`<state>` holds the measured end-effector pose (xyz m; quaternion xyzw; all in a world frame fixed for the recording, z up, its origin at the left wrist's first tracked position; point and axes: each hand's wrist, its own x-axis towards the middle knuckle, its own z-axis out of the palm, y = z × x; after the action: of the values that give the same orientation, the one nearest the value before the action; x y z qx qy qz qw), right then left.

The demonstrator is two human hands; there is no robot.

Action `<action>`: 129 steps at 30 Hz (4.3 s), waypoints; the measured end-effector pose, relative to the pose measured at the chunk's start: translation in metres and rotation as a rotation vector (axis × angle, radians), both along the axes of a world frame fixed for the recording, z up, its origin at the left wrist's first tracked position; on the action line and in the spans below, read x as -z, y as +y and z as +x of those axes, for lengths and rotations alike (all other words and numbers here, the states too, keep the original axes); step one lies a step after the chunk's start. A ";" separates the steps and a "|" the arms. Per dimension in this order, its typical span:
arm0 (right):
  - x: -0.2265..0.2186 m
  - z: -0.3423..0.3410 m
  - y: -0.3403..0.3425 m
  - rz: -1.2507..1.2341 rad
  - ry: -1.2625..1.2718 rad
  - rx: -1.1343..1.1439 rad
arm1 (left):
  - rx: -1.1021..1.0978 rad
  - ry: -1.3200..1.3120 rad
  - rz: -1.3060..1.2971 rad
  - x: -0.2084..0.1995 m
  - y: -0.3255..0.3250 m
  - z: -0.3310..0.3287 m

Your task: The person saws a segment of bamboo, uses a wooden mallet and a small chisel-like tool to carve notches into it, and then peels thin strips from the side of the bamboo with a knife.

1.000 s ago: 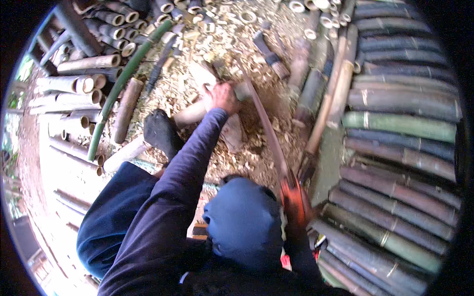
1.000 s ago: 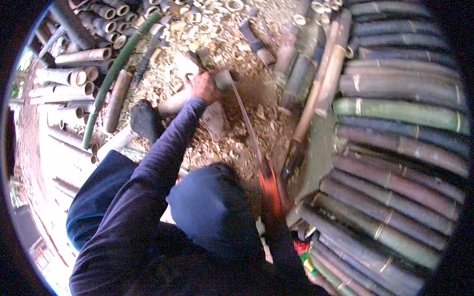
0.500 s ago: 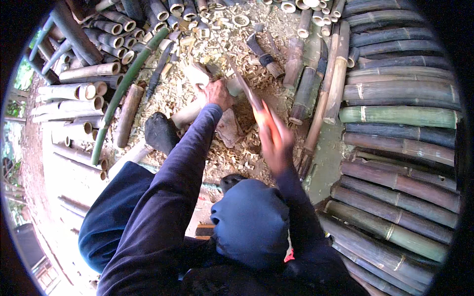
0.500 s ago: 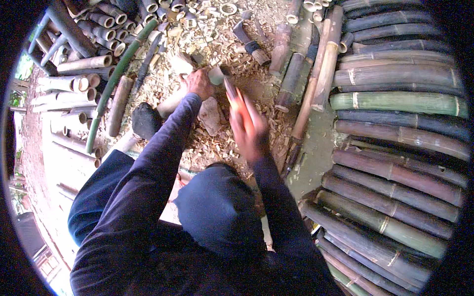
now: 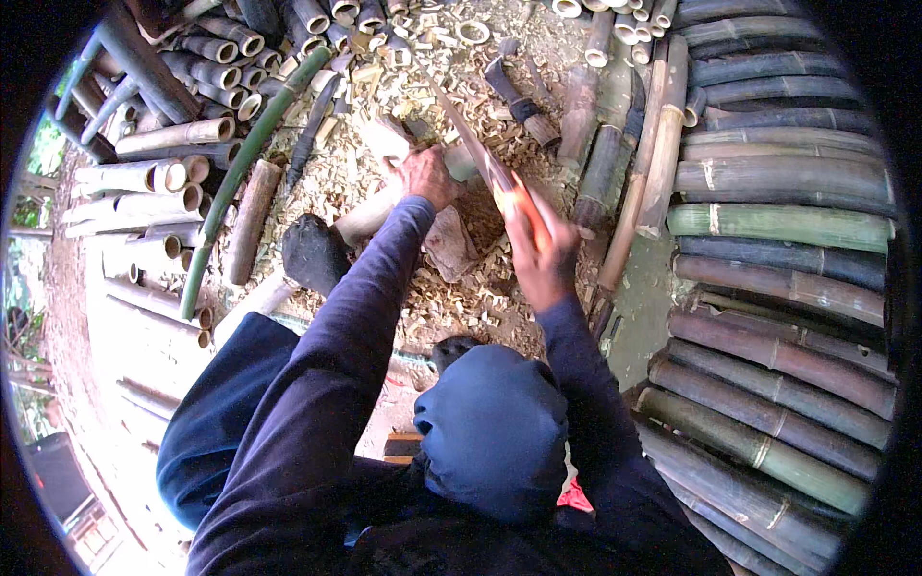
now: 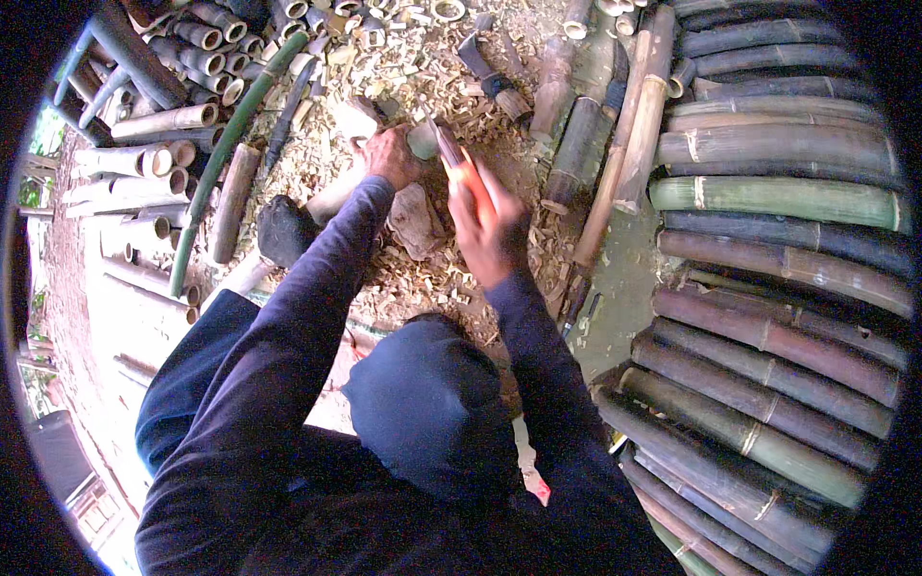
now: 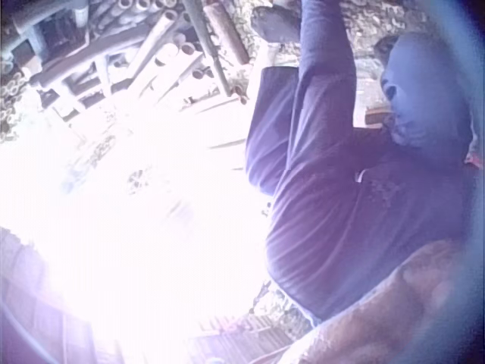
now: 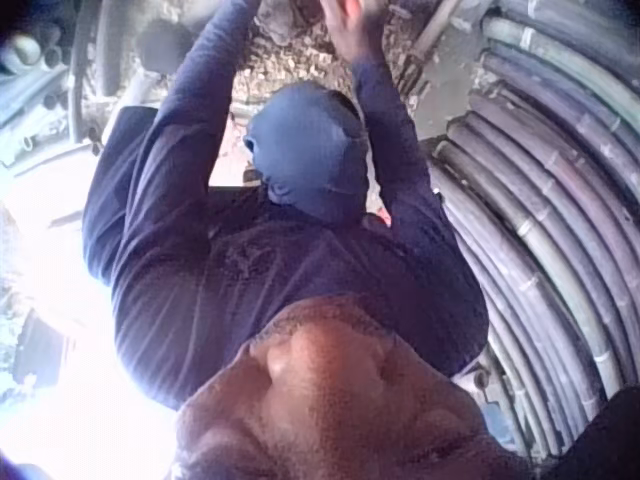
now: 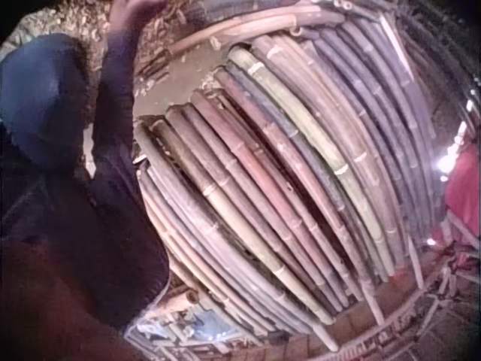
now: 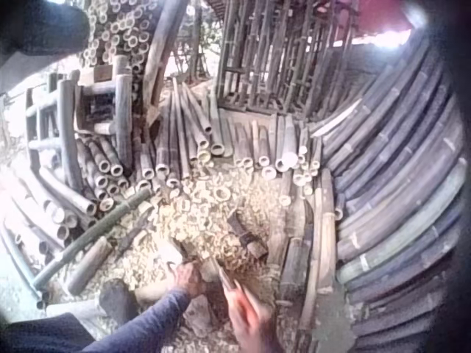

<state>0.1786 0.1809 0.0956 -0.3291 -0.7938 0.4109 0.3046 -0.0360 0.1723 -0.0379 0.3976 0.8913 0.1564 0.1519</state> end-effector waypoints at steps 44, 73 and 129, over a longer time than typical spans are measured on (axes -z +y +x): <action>0.083 0.143 -0.080 -0.013 -0.515 -0.218 | -0.072 0.063 -0.258 -0.021 -0.312 -0.068; 0.111 0.158 0.255 -0.136 -0.582 0.668 | 0.061 0.318 0.352 -0.084 -0.171 -0.176; 0.096 0.059 -0.059 -0.353 -0.478 -0.167 | -0.396 0.597 0.171 -0.146 -0.147 -0.262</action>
<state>0.2371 0.1222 -0.0006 -0.3976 -0.7837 0.4770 0.0127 -0.2982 0.0249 0.1082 0.2566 0.9397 0.1340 -0.1820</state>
